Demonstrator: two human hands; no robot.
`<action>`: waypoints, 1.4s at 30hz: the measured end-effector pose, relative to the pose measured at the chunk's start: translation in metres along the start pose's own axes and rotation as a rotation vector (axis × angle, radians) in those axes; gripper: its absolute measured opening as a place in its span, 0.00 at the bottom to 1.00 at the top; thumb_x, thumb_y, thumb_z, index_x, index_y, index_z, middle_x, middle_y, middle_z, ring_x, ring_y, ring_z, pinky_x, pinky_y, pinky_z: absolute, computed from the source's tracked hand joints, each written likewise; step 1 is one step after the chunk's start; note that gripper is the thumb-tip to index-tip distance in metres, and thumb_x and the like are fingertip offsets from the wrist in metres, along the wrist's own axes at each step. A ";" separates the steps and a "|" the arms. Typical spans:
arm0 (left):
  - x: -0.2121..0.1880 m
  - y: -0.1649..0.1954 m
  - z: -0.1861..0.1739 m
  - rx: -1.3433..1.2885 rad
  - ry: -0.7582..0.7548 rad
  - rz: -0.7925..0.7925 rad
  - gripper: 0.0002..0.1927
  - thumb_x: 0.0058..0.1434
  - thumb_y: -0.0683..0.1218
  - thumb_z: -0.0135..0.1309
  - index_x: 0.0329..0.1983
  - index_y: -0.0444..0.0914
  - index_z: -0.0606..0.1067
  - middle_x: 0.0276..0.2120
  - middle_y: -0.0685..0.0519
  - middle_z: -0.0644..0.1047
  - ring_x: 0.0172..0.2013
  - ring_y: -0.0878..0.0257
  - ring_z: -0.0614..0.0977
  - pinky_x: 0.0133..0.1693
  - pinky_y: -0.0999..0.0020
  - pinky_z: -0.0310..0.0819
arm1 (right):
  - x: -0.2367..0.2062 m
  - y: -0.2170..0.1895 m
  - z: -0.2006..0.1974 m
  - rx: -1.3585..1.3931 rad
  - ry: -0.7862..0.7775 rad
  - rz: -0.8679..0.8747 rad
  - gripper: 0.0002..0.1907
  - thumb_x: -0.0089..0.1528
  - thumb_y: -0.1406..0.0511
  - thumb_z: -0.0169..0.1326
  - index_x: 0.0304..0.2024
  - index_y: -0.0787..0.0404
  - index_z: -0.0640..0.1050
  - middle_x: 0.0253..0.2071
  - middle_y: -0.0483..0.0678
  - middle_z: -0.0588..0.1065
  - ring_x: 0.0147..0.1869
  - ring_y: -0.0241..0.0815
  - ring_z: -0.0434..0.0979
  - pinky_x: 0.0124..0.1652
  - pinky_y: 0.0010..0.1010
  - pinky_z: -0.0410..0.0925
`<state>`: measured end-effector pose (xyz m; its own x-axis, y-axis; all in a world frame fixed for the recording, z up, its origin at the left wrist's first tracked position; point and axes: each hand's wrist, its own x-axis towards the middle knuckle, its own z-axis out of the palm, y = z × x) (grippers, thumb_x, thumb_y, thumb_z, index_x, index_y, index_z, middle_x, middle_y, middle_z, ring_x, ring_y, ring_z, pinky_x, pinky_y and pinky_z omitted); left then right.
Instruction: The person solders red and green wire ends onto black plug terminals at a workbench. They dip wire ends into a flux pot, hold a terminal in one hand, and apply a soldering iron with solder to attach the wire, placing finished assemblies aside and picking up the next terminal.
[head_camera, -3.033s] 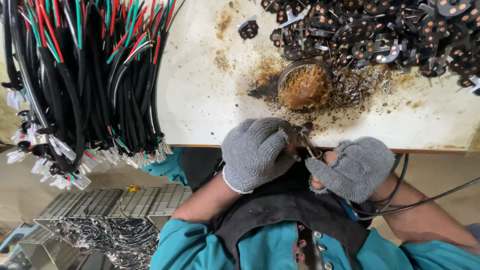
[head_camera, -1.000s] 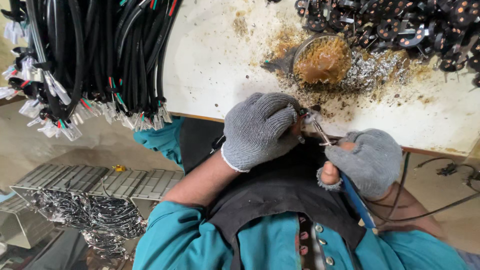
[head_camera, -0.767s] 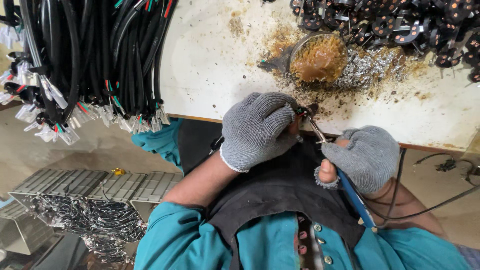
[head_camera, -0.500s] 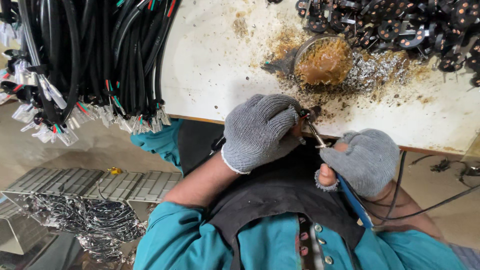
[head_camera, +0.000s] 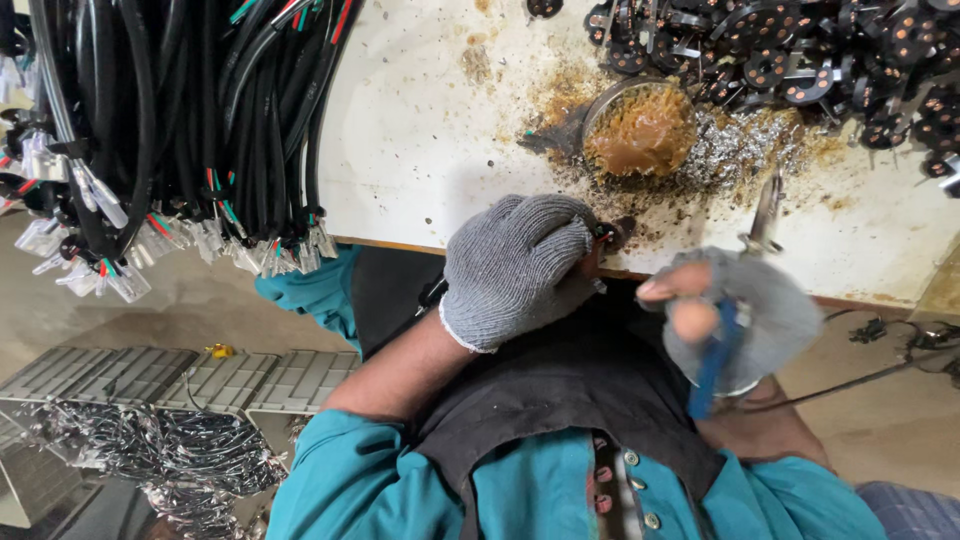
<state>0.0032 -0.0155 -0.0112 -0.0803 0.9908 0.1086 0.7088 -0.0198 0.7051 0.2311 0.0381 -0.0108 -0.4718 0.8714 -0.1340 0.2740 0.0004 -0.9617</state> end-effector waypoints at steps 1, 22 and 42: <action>0.000 0.000 0.000 -0.002 0.003 0.005 0.10 0.56 0.45 0.66 0.38 0.43 0.77 0.42 0.53 0.79 0.36 0.53 0.80 0.35 0.58 0.74 | 0.003 0.000 0.006 -0.048 0.006 -0.028 0.10 0.67 0.62 0.59 0.39 0.64 0.77 0.35 0.51 0.80 0.37 0.42 0.85 0.37 0.28 0.76; -0.003 -0.004 0.000 -0.023 -0.042 0.025 0.16 0.51 0.48 0.67 0.42 0.43 0.76 0.46 0.52 0.78 0.40 0.52 0.81 0.38 0.58 0.75 | 0.002 0.005 0.024 0.162 -0.029 0.250 0.09 0.68 0.75 0.58 0.49 0.61 0.83 0.37 0.53 0.80 0.39 0.42 0.81 0.42 0.31 0.75; -0.017 -0.013 -0.057 -0.211 -0.270 -0.331 0.18 0.53 0.45 0.64 0.47 0.40 0.78 0.39 0.49 0.79 0.37 0.50 0.83 0.36 0.58 0.77 | 0.014 0.003 0.030 0.491 0.005 0.176 0.10 0.60 0.72 0.56 0.45 0.64 0.81 0.37 0.58 0.81 0.38 0.47 0.82 0.39 0.31 0.76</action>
<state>-0.0446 -0.0398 0.0179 -0.0730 0.9471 -0.3126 0.5156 0.3041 0.8010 0.1995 0.0357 -0.0226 -0.4493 0.8400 -0.3043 -0.0770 -0.3757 -0.9235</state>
